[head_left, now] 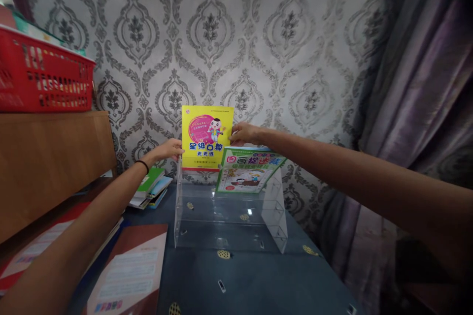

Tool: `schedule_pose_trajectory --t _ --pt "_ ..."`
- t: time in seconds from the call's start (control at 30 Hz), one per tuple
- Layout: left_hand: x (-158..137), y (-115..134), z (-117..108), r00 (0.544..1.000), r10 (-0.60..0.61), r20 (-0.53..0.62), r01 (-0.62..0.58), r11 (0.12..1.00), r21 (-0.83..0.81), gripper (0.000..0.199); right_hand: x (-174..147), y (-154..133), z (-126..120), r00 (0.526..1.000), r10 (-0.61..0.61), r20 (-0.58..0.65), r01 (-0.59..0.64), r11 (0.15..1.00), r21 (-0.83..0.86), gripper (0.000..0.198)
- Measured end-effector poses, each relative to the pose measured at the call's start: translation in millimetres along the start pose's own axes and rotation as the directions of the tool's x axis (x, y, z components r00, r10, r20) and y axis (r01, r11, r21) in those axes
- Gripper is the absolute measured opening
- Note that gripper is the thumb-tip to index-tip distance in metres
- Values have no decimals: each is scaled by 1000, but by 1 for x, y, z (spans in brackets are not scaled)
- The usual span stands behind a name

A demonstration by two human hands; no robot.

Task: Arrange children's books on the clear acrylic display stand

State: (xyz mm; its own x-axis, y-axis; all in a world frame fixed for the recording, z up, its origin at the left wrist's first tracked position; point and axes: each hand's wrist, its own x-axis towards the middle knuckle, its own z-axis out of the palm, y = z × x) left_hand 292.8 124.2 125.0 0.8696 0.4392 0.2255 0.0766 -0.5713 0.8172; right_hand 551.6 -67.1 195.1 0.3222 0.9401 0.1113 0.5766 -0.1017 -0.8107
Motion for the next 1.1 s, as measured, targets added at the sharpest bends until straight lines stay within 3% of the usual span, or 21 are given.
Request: schedule_pose_trajectory --t 0.2,0.57,0.87,1.1 --pt "-1 4 1 1000 3 9 -3 1000 16 39 1 2 0 1000 -5 -23 6 999 45 14" --pt "-1 -3 7 999 29 -27 -29 999 -23 56 -1 0 2 1000 -8 8 8 1000 24 16" --pt "-7 1 10 1000 12 -26 -13 999 -38 46 -6 -4 6 998 18 63 -15 999 -51 9" --pt "-11 3 11 999 22 -26 -23 1000 -16 53 -8 -10 5 997 26 72 -23 999 -45 11"
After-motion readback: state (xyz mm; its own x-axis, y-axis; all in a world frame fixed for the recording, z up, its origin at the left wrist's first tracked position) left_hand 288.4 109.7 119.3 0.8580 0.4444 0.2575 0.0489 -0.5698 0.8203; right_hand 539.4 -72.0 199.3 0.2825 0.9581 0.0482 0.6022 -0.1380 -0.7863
